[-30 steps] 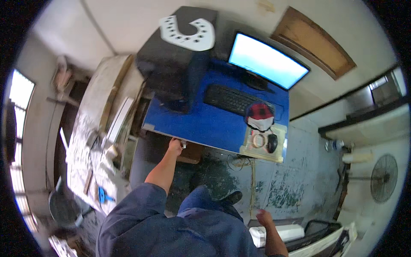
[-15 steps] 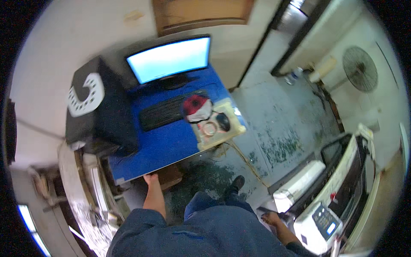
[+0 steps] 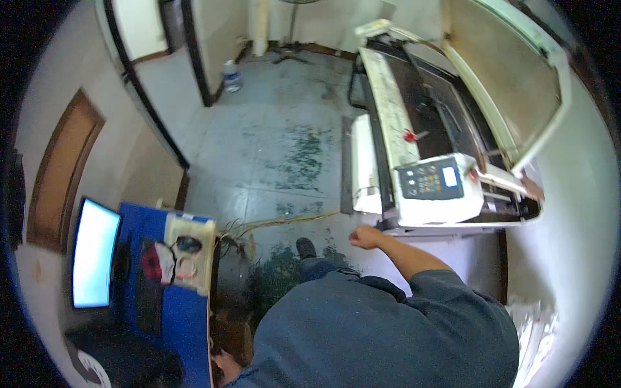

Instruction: Applying tape to the edge of a laser cutting machine bed and checking machine alignment.

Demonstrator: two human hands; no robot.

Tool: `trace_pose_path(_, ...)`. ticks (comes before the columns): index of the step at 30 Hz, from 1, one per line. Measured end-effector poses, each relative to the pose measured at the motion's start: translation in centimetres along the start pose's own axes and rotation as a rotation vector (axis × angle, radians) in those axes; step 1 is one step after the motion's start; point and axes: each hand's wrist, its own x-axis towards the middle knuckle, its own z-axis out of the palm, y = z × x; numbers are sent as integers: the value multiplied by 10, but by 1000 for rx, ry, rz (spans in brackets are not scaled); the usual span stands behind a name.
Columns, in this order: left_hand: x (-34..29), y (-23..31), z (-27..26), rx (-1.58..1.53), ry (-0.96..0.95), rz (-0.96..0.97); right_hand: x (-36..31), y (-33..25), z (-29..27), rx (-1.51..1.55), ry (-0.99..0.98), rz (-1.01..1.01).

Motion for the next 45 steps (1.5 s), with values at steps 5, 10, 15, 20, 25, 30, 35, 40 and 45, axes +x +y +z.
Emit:
trace_pose_path(5, -16, 86, -17, -284, -634, -105, 20, 4, -132, 331, 679, 191)
trace_pose_path(10, 3, 255, -20, -440, -774, 151, 87, 108, -248, 610, 1238, 420)
trace_pose_path(15, 44, 436, -24, -488, -815, 416, 153, 265, -287, 723, 1205, 1014)
trace_pose_path(20, 102, 594, -28, -509, -798, 598, 149, 344, -275, 366, 662, 1453)
trace_pose_path(25, 120, 744, -26, -658, -907, 755, 157, 363, -261, 645, 759, 1996)
trace_pose_path(30, 69, 931, -54, -468, -904, 1100, 151, 346, -253, 681, 1061, 2272)
trace_pose_path(35, 0, 1116, -67, -293, -1035, 1483, 138, 328, -254, 779, 1273, 2134)
trace_pose_path(40, -87, 1281, -63, -148, -993, 2093, 140, 340, -254, 938, 1407, 2103)
trace_pose_path(45, -198, 1377, -58, -172, -1118, 2342, 123, 333, -268, 851, 1022, 1986)
